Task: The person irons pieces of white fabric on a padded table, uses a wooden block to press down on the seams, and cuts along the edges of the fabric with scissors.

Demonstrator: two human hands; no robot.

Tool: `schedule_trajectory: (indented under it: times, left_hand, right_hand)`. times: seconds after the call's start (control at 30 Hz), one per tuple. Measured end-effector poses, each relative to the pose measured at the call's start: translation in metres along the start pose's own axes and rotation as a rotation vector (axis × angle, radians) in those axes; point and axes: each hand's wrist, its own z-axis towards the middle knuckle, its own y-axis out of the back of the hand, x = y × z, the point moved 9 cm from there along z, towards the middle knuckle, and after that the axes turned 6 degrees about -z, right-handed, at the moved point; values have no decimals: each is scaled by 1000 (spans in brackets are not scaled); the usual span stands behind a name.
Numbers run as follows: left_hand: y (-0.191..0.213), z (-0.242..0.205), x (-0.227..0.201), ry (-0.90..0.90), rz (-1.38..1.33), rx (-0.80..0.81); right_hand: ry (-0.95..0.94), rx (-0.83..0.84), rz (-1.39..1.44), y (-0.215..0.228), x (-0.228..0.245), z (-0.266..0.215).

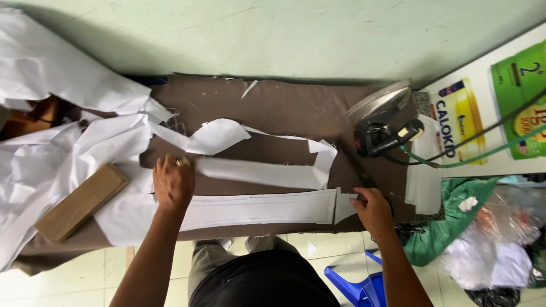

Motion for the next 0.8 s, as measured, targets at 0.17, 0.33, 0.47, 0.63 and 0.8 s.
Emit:
schedule_trajectory:
  times: [0.17, 0.33, 0.47, 0.63, 0.8]
  left_hand:
    - [26, 42, 109, 764, -538, -366]
    - [20, 19, 121, 312, 103, -497]
    - [-65, -71, 62, -331, 744, -470]
    - [-20, -86, 113, 349, -410, 466]
    - [-42, -102, 132, 343, -329, 449]
  right_hand:
    - [261, -113, 245, -18, 77, -3]
    - [441, -88, 91, -22, 95, 18]
    - [363, 41, -39, -42, 79, 34]
    - [111, 276, -112, -42, 81, 29]
    - [203, 180, 45, -50, 58, 32]
